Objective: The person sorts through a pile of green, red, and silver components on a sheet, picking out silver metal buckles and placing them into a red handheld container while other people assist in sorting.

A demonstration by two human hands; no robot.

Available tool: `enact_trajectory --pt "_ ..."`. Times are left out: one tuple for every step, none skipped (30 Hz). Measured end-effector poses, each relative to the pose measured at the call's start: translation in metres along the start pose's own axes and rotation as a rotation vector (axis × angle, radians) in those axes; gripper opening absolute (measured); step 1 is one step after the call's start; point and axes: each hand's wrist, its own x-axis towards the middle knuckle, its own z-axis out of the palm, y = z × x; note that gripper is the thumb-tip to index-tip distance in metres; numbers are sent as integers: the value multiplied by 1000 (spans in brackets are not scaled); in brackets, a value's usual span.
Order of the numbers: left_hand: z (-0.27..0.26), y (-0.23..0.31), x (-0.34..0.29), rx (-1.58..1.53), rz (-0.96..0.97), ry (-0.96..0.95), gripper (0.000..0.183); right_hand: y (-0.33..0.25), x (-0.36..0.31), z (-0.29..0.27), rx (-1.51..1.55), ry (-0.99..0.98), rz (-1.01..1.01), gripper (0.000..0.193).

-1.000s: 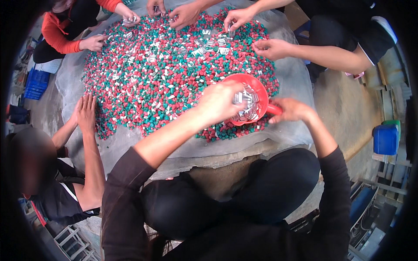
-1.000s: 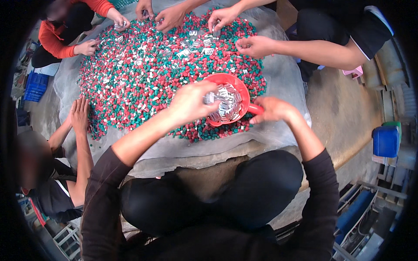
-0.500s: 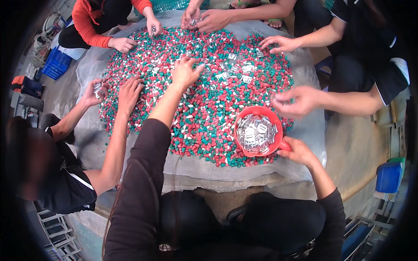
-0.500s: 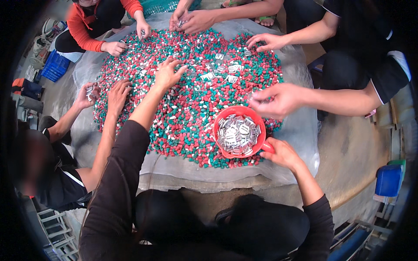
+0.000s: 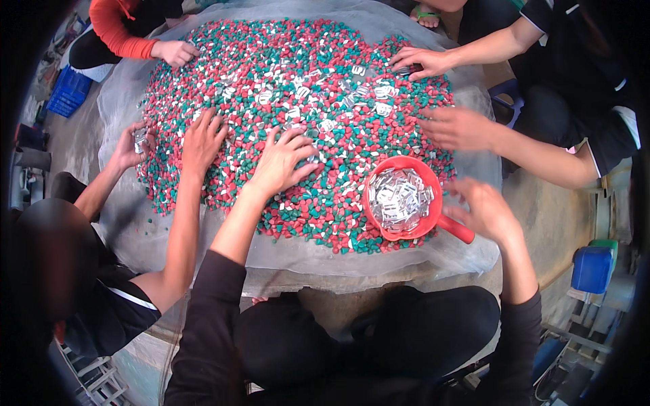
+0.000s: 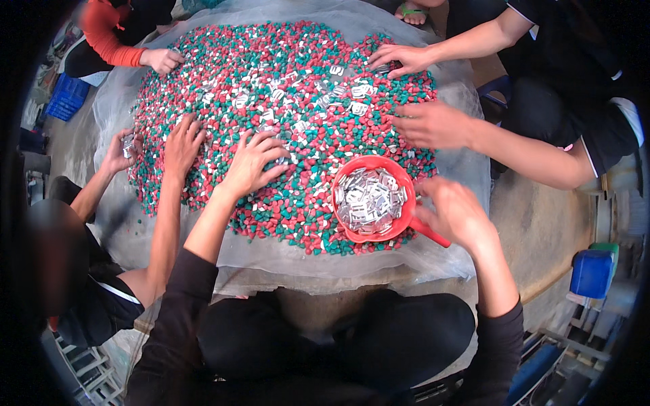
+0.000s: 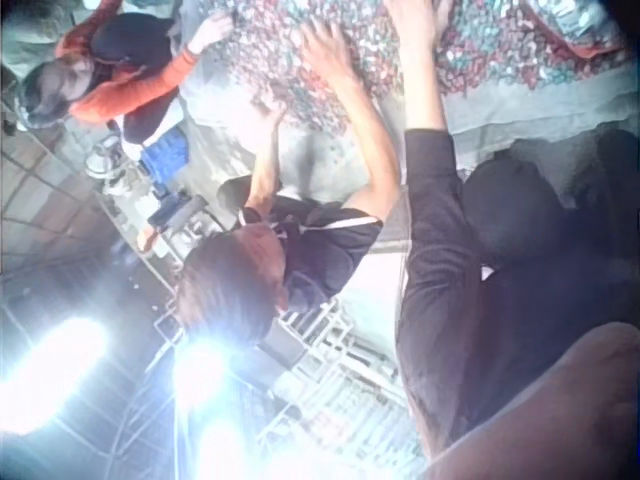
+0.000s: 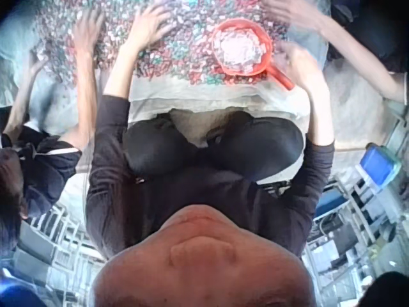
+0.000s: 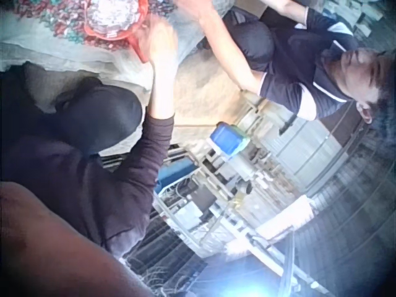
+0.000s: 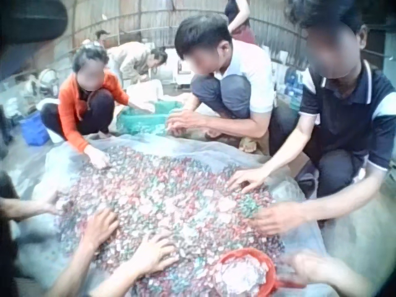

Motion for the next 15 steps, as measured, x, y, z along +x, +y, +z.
enact_trajectory --pt "-5 7 -10 17 -34 -20 23 -15 15 -7 5 38 -11 28" --pt "-11 11 -20 -25 -82 -4 22 -27 36 -6 56 67 -137 25" --pt "-12 13 -25 -77 -122 12 21 -36 60 -3 106 95 -251 21" --pt "-15 13 -30 -92 -143 31 21 -41 87 6 157 55 -306 20" --pt "-23 13 -36 -96 -166 58 21 -47 116 15 206 20 -372 19" --pt "-22 11 -40 -155 -212 82 20 -46 147 28 131 4 -349 20" --pt "-27 13 -44 -133 -257 110 19 -45 178 43 58 -8 -337 21" --pt "-29 9 -50 -153 -270 158 18 -50 205 54 -7 59 -261 24" --pt "-26 4 -53 -181 -273 207 18 -46 228 63 -76 130 -173 27" --pt "-23 2 -55 -189 -330 306 18 -37 255 72 24 185 -56 29" --pt "-16 2 -55 -197 -390 405 18 -29 279 81 123 238 60 32" --pt "-12 0 -59 -200 -460 499 18 -30 293 89 191 340 156 33" --pt "-8 -1 -60 -128 -473 556 22 -29 304 96 257 442 257 35" --pt "2 -1 -55 -177 -497 589 25 -7 318 106 173 446 284 39" --pt "10 -6 -59 -210 -546 628 27 -20 322 114 148 472 293 41"
